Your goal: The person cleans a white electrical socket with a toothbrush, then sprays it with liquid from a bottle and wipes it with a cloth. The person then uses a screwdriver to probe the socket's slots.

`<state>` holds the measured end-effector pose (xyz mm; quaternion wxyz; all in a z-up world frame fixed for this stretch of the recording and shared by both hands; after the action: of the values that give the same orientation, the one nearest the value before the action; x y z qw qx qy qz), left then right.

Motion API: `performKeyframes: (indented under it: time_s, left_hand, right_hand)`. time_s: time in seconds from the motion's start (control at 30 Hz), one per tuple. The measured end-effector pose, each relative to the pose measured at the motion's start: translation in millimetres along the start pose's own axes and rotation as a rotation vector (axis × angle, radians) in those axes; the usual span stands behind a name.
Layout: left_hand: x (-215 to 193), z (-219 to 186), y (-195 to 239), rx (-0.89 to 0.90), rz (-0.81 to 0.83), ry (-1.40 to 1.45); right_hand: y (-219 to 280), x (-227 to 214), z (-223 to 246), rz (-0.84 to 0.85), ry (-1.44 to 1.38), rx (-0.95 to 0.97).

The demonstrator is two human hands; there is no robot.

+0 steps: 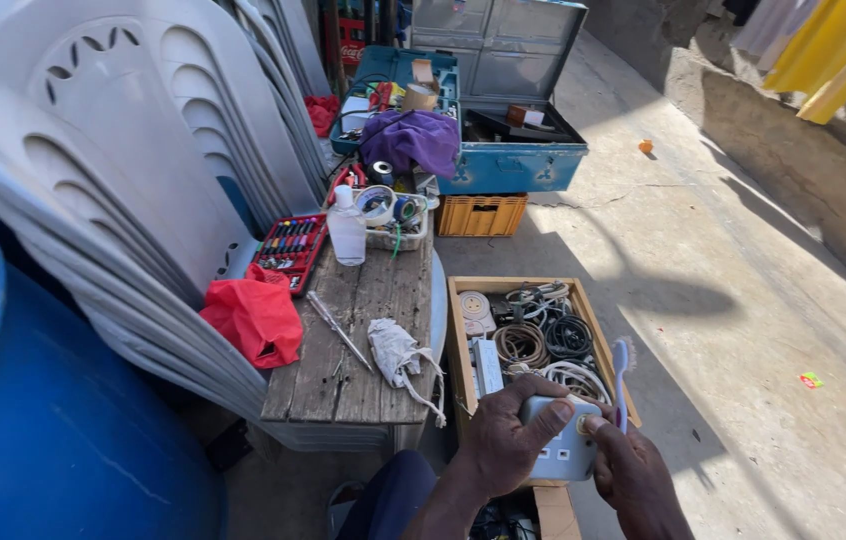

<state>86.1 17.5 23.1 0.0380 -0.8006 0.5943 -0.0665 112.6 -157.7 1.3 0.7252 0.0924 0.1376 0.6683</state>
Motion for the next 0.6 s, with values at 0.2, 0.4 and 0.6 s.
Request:
performKeyframes:
  time_s: [0.2,0.4,0.6]
  left_hand:
    - [-11,-24,3,-0.010,0.001,-0.102]
    - [-21,-22,-3,-0.009,0.011,-0.010]
    - [-28,-28,0,0.033,0.197,-0.077]
  right_hand:
    - [-4,2,-4,-0.119,-0.021,0.021]
    - [11,-13,21,-0.106,0.419,-0.256]
    - [6,-74,37,-0.090,0.752,-0.357]
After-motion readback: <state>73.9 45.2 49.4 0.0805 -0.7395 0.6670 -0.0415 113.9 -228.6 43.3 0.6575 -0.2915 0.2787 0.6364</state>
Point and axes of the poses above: each hand's wrist, its own y-axis away from the middle knuckle, its own x-axis out of the palm, z = x × y, the point moved 9 cm from there along -y, towards the middle knuckle, and after that the axes turned 10 degrees about -z, right-handed, at the moved point
